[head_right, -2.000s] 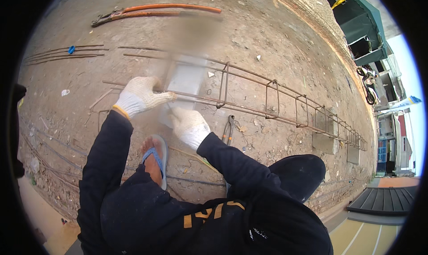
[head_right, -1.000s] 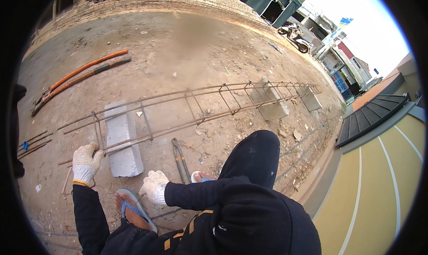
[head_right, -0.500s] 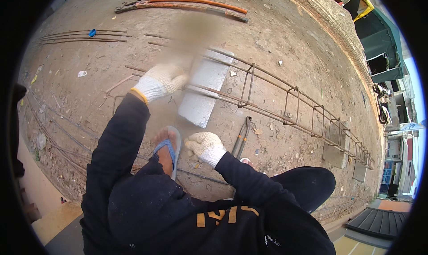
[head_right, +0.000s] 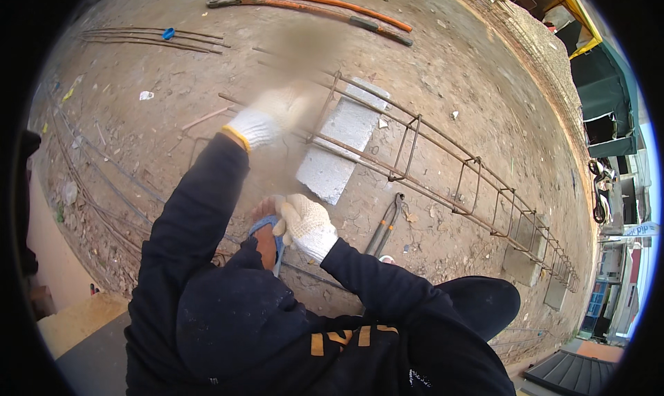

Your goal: The person assembles a rebar cage by placing short rebar pieces between two long parallel bars and securing them with wire ties. They use pliers to twist and tighten the wire ties at each intersection.

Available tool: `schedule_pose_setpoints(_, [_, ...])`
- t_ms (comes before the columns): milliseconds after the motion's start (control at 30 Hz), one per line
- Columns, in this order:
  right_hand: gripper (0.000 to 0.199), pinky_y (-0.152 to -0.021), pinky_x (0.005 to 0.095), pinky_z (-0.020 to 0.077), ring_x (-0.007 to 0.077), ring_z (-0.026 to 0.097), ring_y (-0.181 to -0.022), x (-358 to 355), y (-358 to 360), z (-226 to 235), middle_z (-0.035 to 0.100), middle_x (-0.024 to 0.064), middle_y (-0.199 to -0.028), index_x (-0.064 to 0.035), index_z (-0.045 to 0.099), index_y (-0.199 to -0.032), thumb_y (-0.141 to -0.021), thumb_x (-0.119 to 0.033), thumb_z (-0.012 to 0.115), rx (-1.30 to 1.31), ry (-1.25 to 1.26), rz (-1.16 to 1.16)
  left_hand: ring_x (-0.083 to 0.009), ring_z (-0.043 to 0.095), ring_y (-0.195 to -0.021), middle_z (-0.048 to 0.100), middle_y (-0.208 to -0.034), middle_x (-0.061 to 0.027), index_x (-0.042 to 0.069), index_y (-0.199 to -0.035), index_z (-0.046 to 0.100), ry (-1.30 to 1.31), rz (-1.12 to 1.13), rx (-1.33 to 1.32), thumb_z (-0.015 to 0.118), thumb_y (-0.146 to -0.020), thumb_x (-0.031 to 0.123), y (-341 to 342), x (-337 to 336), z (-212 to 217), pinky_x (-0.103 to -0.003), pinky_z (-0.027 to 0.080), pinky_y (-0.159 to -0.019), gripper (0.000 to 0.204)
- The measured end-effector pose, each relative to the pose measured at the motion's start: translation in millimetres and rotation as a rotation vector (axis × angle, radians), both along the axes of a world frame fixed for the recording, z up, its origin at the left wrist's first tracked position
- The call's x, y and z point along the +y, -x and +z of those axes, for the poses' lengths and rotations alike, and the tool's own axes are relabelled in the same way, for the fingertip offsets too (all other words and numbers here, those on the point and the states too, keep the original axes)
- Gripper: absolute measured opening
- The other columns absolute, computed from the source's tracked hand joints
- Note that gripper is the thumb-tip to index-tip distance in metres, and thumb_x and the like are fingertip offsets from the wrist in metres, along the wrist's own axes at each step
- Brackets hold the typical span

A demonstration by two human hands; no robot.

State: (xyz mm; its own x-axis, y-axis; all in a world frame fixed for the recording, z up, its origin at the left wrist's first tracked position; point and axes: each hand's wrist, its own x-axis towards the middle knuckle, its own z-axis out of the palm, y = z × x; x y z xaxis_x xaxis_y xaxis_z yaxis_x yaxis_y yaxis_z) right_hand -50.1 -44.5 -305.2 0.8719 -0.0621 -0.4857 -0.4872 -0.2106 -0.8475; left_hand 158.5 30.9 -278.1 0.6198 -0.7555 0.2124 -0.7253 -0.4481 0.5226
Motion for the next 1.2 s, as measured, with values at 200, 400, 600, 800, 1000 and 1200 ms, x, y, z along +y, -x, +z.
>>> schedule_pose_setpoints(200, [0.022,-0.038,0.0232,0.0401,0.01,0.055,-0.042,-11.0,-22.3,-13.7,0.065,0.0064,-0.062,-0.0005,0.063,-0.1,-0.097,-0.02,0.052,0.078,-0.188,-0.031,-0.0384,0.061,-0.101,0.066,-0.106,-0.0221,0.003,-0.111,0.065,0.021,0.088,0.144,0.048,-0.097,0.037,4.6,-5.7,2.9,-0.042,0.048,-0.087,0.04])
schedule_pose_setpoints(400, [0.02,-0.041,0.0227,0.0427,0.0089,0.057,-0.046,-18.7,-7.7,-21.4,0.066,0.0043,-0.065,-0.0038,0.063,-0.095,-0.099,-0.02,0.052,0.178,-0.131,0.391,-0.0365,0.063,-0.097,0.067,-0.105,-0.0212,0.002,-0.112,0.064,0.051,0.062,0.102,0.051,-0.097,0.035,4.0,-4.0,6.2,-0.04,0.049,-0.086,0.039])
schedule_pose_setpoints(600, [0.018,-0.043,0.0241,0.0486,0.0108,0.061,-0.051,-12.4,44.7,-39.6,0.067,0.0055,-0.07,-0.0036,0.058,-0.104,-0.102,-0.017,0.046,0.131,-0.25,-0.014,-0.0397,0.06,-0.105,0.059,-0.122,-0.0226,0.0,-0.12,0.058,-0.048,-0.016,0.049,0.037,-0.1,0.029,1.1,-3.2,6.1,-0.045,0.049,-0.092,0.041])
schedule_pose_setpoints(800, [0.02,-0.039,0.019,0.044,0.0089,0.059,-0.049,-33.9,-0.6,-37.3,0.067,0.0081,-0.074,0.0001,0.057,-0.107,-0.102,-0.016,0.047,0.073,-0.409,-0.064,-0.0385,0.061,-0.103,0.059,-0.122,-0.022,0.001,-0.117,0.059,-0.052,-0.002,-0.017,0.04,-0.099,0.024,-2.7,-6.8,-2.2,-0.045,0.05,-0.089,0.035])
schedule_pose_setpoints(1000, [0.021,-0.042,0.0211,0.047,0.0122,0.06,-0.051,-14.2,-19.0,-38.9,0.068,0.0115,-0.078,0.0011,0.055,-0.108,-0.102,-0.018,0.046,-0.057,-0.506,-0.166,-0.0392,0.06,-0.103,0.064,-0.112,-0.0232,0.001,-0.119,0.06,0.056,0.009,-0.004,0.053,-0.096,0.033,-5.3,-8.1,-9.3,-0.041,0.047,-0.087,0.04])
schedule_pose_setpoints(1200, [0.023,-0.044,0.0233,0.0498,0.0147,0.061,-0.053,-13.7,-35.6,-46.2,0.067,0.0123,-0.078,0.0008,0.055,-0.108,-0.102,-0.02,0.047,-0.09,-0.497,-0.249,-0.0384,0.061,-0.103,0.064,-0.11,-0.0249,0.0,-0.108,0.062,-0.082,0.006,-0.005,0.04,-0.096,0.029,-3.7,-5.7,-5.0,-0.045,0.05,-0.089,0.038])
